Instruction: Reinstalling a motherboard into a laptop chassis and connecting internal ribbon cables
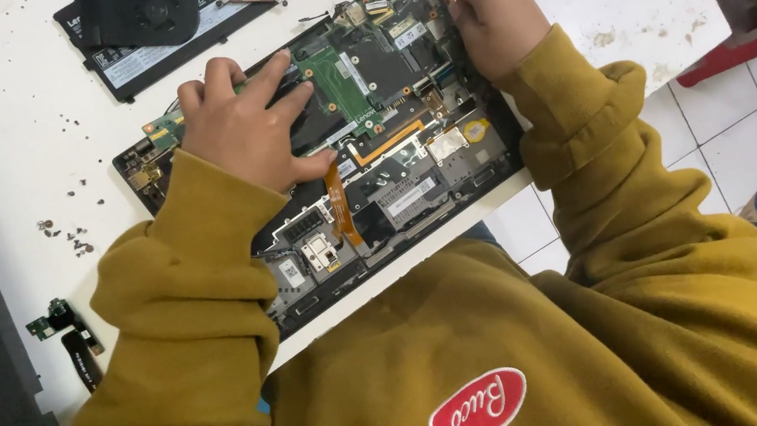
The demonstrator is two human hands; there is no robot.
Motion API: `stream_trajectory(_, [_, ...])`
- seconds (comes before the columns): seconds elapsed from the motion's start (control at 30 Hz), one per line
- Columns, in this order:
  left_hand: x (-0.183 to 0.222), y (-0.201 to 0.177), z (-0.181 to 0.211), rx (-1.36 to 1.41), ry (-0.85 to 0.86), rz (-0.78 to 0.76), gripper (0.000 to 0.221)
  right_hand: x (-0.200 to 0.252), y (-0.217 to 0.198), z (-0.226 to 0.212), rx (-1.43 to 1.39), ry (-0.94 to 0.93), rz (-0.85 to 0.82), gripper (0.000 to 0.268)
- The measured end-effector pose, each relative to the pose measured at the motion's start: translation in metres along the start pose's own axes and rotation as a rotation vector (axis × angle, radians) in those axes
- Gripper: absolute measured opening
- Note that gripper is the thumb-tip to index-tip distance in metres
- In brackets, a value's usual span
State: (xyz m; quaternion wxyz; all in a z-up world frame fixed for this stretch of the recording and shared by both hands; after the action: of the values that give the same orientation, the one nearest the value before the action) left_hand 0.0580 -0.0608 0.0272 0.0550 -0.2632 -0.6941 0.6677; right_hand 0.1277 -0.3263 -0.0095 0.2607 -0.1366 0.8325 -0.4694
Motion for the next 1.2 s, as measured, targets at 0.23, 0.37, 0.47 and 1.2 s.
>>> stream_trajectory(0.23, [0.010, -0.009, -0.001, -0.021, -0.063, -0.001, 0.073, -0.013, 0.001, -0.014, -0.034, 0.035, -0.067, 0.040])
stream_trajectory(0.37, [0.009, -0.007, -0.006, -0.023, -0.083, -0.045, 0.075, -0.019, 0.001, -0.012, -0.104, 0.039, -0.106, 0.042])
stream_trajectory(0.47, [0.009, -0.003, -0.006, -0.011, -0.087, -0.096, 0.075, -0.015, -0.006, -0.014, -0.208, 0.131, -0.160, 0.046])
stream_trajectory(1.2, [0.013, -0.008, -0.005, 0.011, -0.093, -0.067, 0.070, 0.081, -0.018, -0.045, 0.037, -0.001, 0.033, 0.027])
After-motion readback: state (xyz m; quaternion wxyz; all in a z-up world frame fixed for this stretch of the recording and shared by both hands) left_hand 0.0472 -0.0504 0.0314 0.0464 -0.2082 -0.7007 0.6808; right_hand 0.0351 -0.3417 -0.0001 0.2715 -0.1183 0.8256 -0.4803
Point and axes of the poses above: each hand's wrist, its own x-axis away from the middle knuckle, its own y-axis out of the palm, z = x × y, the point moved 9 cm from there along -x, towards the middle knuckle, and after that the axes turned 12 degrees about -y, right-handed, at the moved point
